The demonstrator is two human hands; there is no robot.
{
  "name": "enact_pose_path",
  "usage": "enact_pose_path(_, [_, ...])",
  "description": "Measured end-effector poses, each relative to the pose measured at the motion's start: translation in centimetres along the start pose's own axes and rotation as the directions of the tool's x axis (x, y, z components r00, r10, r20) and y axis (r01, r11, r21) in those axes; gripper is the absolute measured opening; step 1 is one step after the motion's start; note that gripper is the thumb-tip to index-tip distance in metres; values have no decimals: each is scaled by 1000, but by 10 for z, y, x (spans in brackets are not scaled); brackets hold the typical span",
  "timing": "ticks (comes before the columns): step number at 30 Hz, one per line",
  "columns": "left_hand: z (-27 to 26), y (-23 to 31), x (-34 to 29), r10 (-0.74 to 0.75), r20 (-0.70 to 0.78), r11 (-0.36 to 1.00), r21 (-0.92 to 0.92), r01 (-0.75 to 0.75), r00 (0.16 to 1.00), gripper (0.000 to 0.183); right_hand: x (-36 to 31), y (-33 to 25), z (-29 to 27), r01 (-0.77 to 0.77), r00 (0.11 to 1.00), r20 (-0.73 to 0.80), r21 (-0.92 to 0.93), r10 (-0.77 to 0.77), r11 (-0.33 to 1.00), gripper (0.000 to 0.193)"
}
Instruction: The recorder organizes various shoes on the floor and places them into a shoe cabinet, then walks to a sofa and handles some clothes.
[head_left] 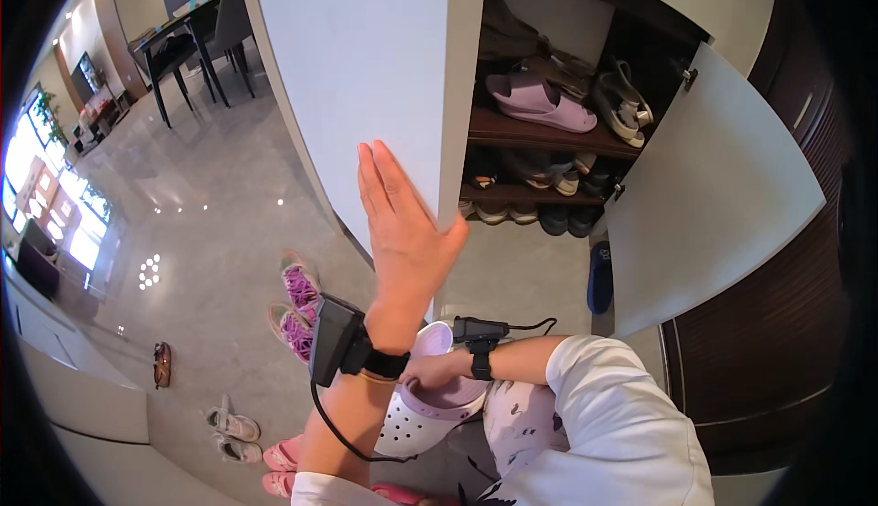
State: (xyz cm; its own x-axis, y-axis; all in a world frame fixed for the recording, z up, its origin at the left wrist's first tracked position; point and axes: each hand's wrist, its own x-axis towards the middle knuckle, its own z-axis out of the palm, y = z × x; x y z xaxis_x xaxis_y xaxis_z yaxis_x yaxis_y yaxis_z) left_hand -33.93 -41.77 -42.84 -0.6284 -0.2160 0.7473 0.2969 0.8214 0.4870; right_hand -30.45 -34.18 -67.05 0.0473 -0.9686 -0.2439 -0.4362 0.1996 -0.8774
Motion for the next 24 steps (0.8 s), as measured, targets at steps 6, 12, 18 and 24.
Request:
enact_pose_path(6, [-38, -46, -43, -321, 146, 946, 3, 324, 936, 60, -16, 38, -1, -106, 991, 92, 77, 99, 991, 37])
enact_pose_path(12, [-133, -88, -62, -517, 41, 812, -294, 505, 855, 19, -36, 50, -20, -14, 1000, -20, -155, 11, 988, 40])
enact_pose_path(18, [-154, -88, -48, -508, -47, 767, -479, 427, 860, 15, -71, 47, -84, -107, 856, -515, -79, 51, 991, 49])
enact_pose_path(24, [-136, -63, -16, -446, -500, 879, -402, 257, 742, 28, -106, -39, -212, -94, 566, -822, -132, -56, 987, 38])
